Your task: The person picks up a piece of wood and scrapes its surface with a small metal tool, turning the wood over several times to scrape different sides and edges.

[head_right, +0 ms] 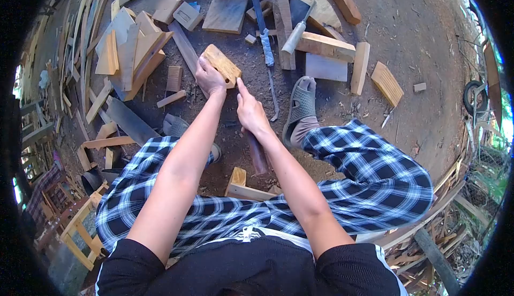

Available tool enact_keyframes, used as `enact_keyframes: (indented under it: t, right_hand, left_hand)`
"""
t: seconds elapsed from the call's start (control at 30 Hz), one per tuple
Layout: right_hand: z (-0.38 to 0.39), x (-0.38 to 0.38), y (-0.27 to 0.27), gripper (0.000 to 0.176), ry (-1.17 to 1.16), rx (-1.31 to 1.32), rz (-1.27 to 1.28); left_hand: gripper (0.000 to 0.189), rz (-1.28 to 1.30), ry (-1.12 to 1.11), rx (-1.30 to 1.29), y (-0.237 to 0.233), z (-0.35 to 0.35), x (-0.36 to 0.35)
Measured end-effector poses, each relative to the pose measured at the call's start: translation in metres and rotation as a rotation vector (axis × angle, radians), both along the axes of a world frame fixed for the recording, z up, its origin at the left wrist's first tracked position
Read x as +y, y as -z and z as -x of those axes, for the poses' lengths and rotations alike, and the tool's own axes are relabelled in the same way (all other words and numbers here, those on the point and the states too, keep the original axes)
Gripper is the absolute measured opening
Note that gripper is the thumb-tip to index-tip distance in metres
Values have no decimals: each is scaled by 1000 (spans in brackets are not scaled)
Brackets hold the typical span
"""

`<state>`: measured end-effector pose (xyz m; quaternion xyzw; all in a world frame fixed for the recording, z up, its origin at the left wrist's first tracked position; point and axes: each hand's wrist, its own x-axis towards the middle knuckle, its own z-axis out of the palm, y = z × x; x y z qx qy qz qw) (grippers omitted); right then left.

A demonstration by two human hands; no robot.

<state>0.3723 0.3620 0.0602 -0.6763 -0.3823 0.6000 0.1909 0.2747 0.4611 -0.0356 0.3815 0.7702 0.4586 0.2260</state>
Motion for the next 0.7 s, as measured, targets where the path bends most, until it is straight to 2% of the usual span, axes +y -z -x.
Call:
enact_keyframes:
  t: [0.07,0.2,0.4,0.57,0.67,0.7]
  right_hand:
    - [2,-7,-9,52,-6,35,14]
    - [-2,9,5,51,7,7,89]
    - [4,-4,-6,52,-6,25,11]
    - [2,11,20,52,38,8,12]
    - [9,-3,-12,52,63,83,77]
    - [9,-4,-5,52,61,88,92]
  left_hand:
    - [40,35,-1,13,1,1,-2]
    - [40,51,-10,61,0,-1,-3]
    - [40,44,-22,37,2,0,-1]
    - [40,11,-6,6,5,1,-2]
    - [41,18,-19,36,4,0,-1]
    - [43,14,-8,65,5,1,-3]
